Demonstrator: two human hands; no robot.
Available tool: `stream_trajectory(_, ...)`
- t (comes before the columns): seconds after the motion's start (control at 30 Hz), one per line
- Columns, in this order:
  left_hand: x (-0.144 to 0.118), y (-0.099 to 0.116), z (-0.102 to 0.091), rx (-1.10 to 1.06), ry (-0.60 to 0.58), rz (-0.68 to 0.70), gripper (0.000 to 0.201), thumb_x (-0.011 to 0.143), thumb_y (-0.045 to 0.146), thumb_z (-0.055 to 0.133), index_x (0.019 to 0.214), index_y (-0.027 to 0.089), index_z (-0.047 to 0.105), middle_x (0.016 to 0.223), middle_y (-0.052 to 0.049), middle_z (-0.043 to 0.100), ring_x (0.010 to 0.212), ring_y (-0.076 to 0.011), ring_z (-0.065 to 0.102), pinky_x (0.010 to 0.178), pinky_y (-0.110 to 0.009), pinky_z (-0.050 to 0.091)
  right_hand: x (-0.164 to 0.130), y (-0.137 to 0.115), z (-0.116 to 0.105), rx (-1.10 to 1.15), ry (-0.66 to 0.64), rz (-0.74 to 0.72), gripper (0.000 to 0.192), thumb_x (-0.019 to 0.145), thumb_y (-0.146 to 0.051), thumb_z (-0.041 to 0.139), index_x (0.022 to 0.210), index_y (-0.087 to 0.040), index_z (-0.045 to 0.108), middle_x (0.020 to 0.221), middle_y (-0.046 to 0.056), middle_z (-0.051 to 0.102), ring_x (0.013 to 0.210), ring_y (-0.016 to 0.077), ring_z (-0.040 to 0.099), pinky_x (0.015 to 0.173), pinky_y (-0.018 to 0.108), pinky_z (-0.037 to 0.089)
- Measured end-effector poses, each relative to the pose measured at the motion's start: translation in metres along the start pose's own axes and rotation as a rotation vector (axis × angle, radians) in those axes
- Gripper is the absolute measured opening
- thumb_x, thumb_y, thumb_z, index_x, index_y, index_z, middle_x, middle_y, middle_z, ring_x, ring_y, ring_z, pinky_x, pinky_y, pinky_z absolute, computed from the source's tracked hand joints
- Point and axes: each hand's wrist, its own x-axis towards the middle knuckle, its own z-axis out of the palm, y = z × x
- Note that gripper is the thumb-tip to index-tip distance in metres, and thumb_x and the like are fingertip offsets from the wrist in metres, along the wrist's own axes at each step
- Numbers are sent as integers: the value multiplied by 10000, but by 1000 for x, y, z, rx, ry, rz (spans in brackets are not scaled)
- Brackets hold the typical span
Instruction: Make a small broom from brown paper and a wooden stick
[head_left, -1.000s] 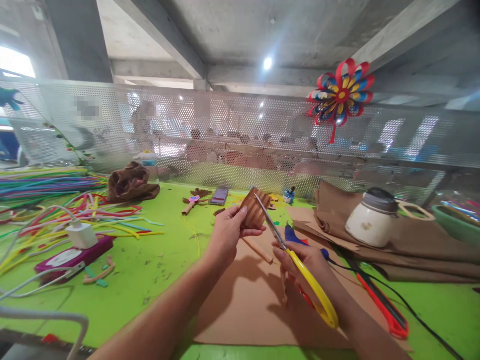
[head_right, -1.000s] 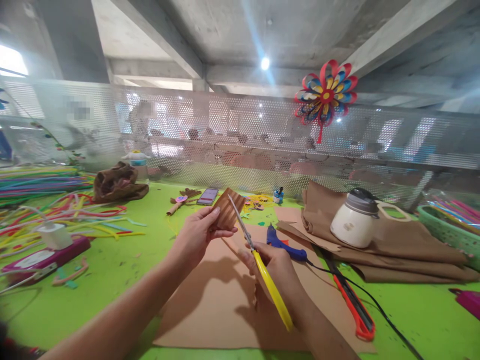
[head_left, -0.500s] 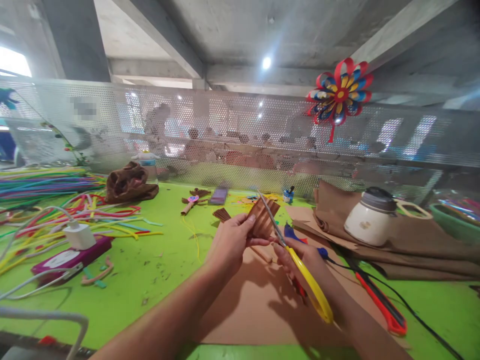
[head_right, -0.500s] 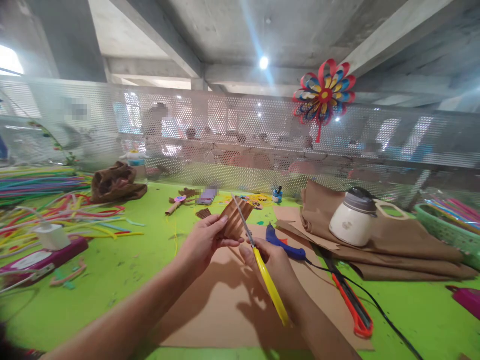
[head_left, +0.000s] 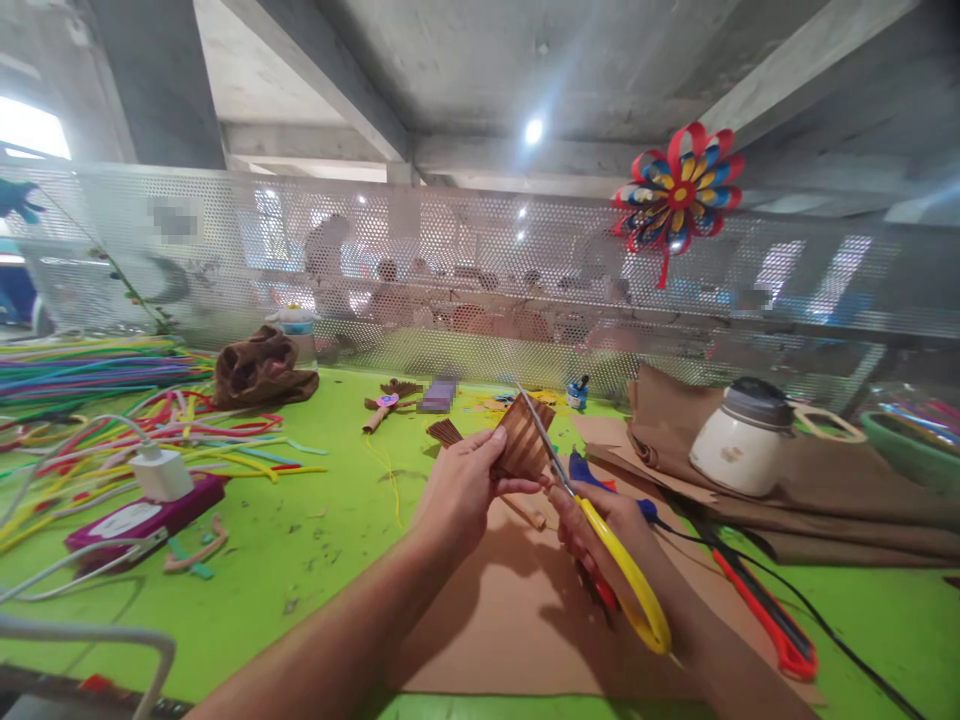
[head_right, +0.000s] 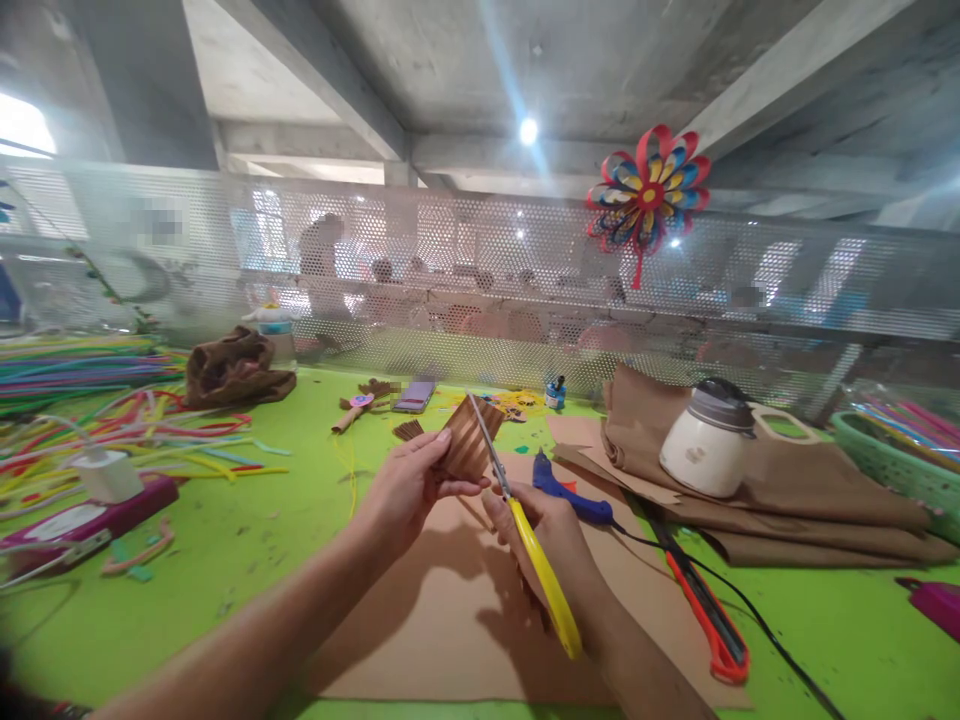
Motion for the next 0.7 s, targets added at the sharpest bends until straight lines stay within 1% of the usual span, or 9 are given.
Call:
stream_trajectory(0.1,1,0,-2,-15,-18,8,263,796,306,569,875,68,645,783,-144,693,649,-217,679,577,-295,553,0,0,0,-18,18,0,596,651,-710,532,813,-144,624,472,-38,454,353,74,351,320,200,260)
stream_trajectory(0.27,2,0,-5,-67,-28,-3,231,783,277,584,839,61,644,747,-133,683,610,-212,668,564,-308,552,-4,-4,1,-23,18,0,645,640,-739,508,843,-137,619,489,-25,471,387,90,382,342,204,272)
stream_trajectory(0.4,1,3,-3,-90,-27,-19,186,780,241,575,801,69,642,713,-113,676,594,-205,661,549,-305,548,-7,-7,3,4,12,15,603,675,-711,506,859,-146,609,486,-41,447,387,82,357,344,195,263)
stream_trajectory(0.53,0,5,-3,-87,-14,-18,177,775,225,571,786,66,647,691,-112,671,588,-198,655,560,-313,547,-7,-5,4,-1,34,35,544,699,-678,515,821,-155,608,472,-48,431,368,72,339,325,184,243)
stream_trajectory(0.7,1,4,-3,-91,-11,-33,178,776,221,565,791,63,647,685,-117,667,587,-204,656,549,-313,544,-9,-5,4,3,21,49,534,703,-667,525,806,-151,612,440,-55,416,330,64,326,305,180,241)
